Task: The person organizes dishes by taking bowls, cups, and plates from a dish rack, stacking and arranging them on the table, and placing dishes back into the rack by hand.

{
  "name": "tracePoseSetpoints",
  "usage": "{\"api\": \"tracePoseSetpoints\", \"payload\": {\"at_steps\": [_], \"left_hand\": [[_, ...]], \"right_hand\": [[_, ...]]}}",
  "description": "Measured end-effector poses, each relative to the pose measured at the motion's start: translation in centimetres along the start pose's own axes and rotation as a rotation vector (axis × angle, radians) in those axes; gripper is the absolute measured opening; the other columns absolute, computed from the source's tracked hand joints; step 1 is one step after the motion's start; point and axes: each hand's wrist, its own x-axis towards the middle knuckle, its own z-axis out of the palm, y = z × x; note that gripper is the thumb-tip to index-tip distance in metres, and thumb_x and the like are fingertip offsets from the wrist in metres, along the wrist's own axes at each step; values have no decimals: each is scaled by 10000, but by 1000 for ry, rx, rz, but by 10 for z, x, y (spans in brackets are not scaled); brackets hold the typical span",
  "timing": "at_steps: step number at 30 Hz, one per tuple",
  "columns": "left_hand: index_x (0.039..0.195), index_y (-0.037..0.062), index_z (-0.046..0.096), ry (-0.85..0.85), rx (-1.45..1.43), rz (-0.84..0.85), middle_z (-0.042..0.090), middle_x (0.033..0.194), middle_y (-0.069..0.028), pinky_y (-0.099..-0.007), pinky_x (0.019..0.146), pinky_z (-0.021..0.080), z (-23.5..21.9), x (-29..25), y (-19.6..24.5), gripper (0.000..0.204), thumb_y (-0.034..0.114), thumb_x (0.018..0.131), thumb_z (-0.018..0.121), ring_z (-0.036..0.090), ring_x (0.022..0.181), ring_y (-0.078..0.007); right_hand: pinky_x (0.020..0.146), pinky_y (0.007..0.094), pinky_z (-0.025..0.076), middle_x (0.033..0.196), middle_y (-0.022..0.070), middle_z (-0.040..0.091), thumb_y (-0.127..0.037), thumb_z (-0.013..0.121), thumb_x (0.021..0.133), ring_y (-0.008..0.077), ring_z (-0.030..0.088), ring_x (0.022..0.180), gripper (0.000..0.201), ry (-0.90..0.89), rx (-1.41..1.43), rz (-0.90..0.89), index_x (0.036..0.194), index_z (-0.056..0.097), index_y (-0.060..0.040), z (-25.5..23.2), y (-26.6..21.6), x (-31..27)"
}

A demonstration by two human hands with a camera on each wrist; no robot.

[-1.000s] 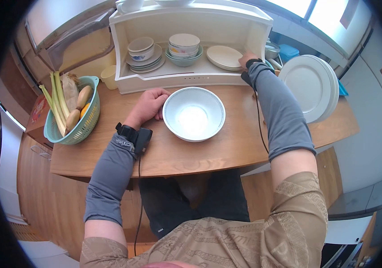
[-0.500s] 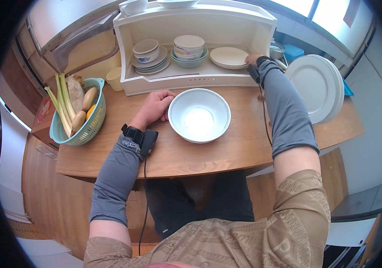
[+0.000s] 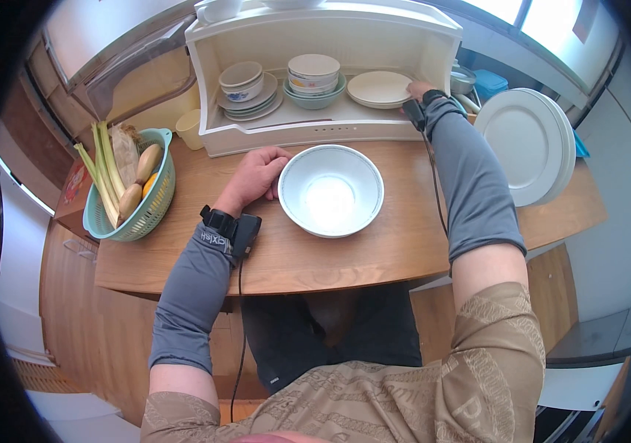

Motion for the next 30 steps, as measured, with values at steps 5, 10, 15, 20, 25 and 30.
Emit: {"api": "tracePoseSetpoints", "payload": {"at_steps": [5, 10, 15, 20, 25, 30], "left_hand": [[1115, -6, 675, -6, 9, 6, 648, 678, -13, -220, 431, 453, 0, 1, -2, 260, 201, 1049, 532, 567, 492, -67], [1114, -7, 675, -8, -2, 13, 646, 675, -16, -225, 432, 457, -2, 1, -3, 261, 200, 1047, 530, 570, 493, -73], [1097, -24, 686, -3, 1, 14, 669, 717, -51, -247, 431, 478, -2, 3, -5, 254, 158, 1019, 527, 588, 501, -94], [1084, -20, 693, 0, 1, 23, 668, 711, -52, -249, 432, 478, -3, 4, -7, 251, 163, 1010, 537, 589, 498, -98], [1077, -22, 696, -6, -3, 28, 673, 711, -56, -248, 434, 479, -3, 3, -6, 254, 166, 1005, 541, 594, 502, -101], [1096, -15, 693, 0, -27, 32, 683, 759, -56, -236, 446, 484, -3, 4, -7, 281, 203, 1020, 532, 600, 509, -101]], "right_hand": [[931, 449, 548, 1211, 252, 683, -209, 660, 860, 393, 689, 1085, 326, 26, 70, -14, 1117, 744, -27, -41, -21, 30], [805, 445, 594, 1124, 266, 705, -193, 551, 915, 365, 721, 976, 344, 102, 453, 237, 1106, 690, 57, 6, 1, 62], [528, 426, 631, 1030, 266, 719, -131, 407, 969, 328, 752, 778, 378, 116, 761, 182, 1148, 606, 136, -13, -11, 37], [644, 429, 640, 1067, 270, 726, -138, 424, 969, 334, 755, 868, 373, 188, 782, 301, 1163, 653, 84, -7, 2, 45], [858, 397, 602, 1137, 305, 694, -177, 492, 972, 348, 729, 1014, 377, 7, 3, 176, 1172, 677, 84, -144, -76, -74], [843, 445, 582, 1019, 215, 738, -228, 833, 697, 371, 719, 985, 317, 227, -143, 125, 933, 764, -28, -71, -10, -26]]}}
